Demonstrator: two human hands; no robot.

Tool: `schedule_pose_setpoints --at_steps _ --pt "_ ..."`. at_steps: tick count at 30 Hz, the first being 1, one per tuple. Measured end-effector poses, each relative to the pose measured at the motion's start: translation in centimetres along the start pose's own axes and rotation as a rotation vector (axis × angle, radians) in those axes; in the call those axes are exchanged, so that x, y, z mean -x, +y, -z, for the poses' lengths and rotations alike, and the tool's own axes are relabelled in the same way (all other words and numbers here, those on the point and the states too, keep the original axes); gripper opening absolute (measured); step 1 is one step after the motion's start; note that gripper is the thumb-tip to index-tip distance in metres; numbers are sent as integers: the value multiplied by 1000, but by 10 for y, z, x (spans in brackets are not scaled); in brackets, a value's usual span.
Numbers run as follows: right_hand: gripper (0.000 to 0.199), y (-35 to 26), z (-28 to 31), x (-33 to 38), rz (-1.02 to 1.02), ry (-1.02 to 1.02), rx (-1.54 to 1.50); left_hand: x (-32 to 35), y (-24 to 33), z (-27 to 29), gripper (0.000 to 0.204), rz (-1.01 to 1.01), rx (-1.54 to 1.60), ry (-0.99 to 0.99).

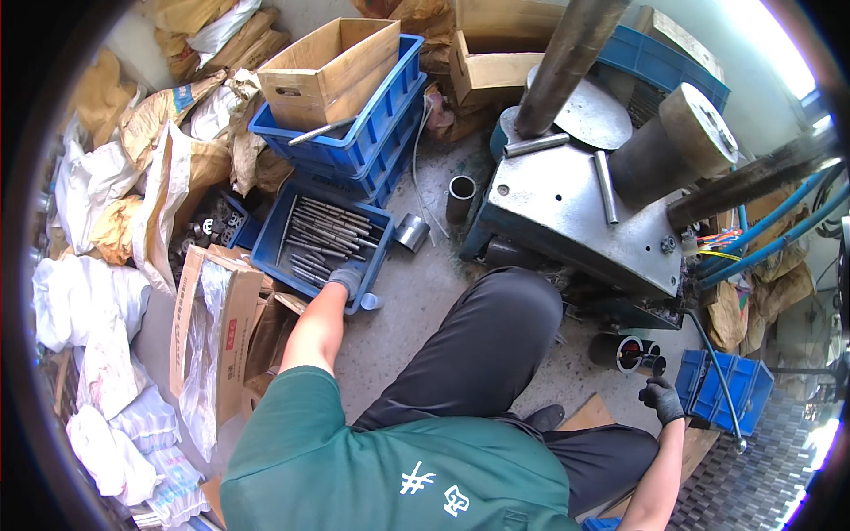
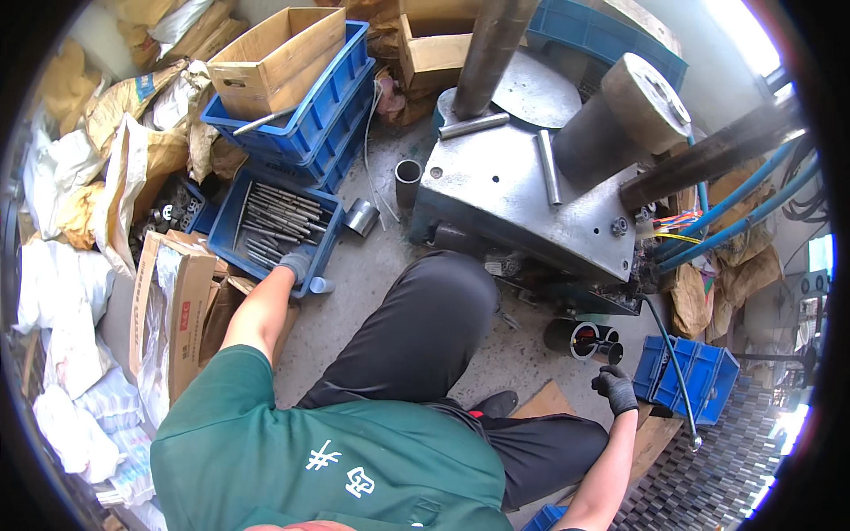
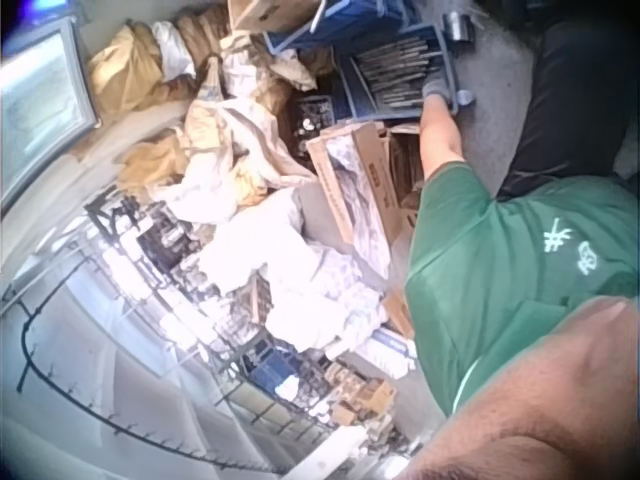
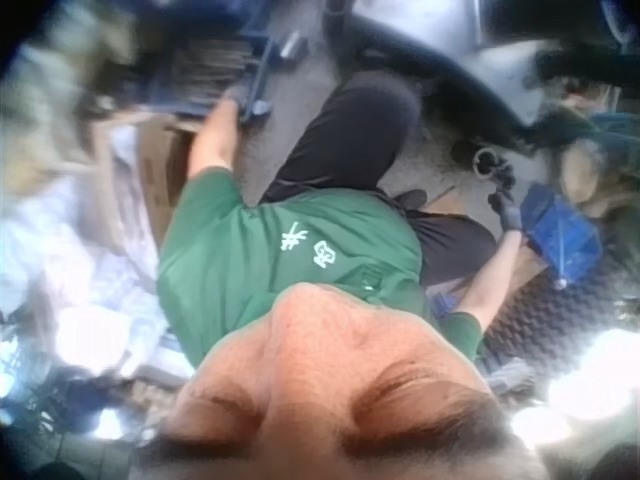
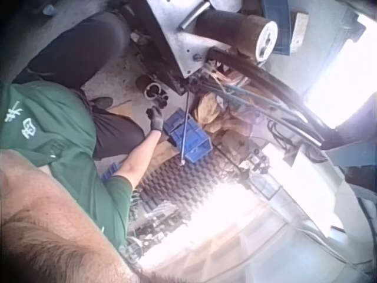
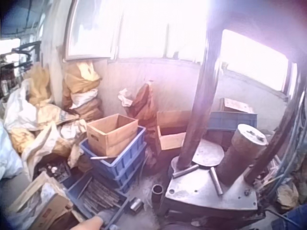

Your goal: Operating a press machine to assemble metal gears and bearings onto shafts.

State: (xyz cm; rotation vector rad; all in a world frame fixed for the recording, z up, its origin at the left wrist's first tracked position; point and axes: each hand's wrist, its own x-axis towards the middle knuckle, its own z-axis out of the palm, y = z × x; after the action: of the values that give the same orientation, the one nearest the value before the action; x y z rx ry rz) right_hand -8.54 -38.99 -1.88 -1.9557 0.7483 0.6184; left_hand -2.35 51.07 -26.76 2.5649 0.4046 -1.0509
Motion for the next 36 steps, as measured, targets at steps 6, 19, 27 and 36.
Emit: schedule_pose_setpoints --at_steps 6,19,27,36 --pt "28 -48 -32 31 285 -8 160 59 -7 47 36 -417 -123 305" --pt "36 -185 -89 141 1172 46 502 273 195 223 29 -1123 908 927" --pt "55 -234 -157 145 1050 74 -127 349 455 214 44 -1556 1163 442" --pt "21 -205 -139 95 558 -62 -395 280 568 123 51 -1348 1089 2"
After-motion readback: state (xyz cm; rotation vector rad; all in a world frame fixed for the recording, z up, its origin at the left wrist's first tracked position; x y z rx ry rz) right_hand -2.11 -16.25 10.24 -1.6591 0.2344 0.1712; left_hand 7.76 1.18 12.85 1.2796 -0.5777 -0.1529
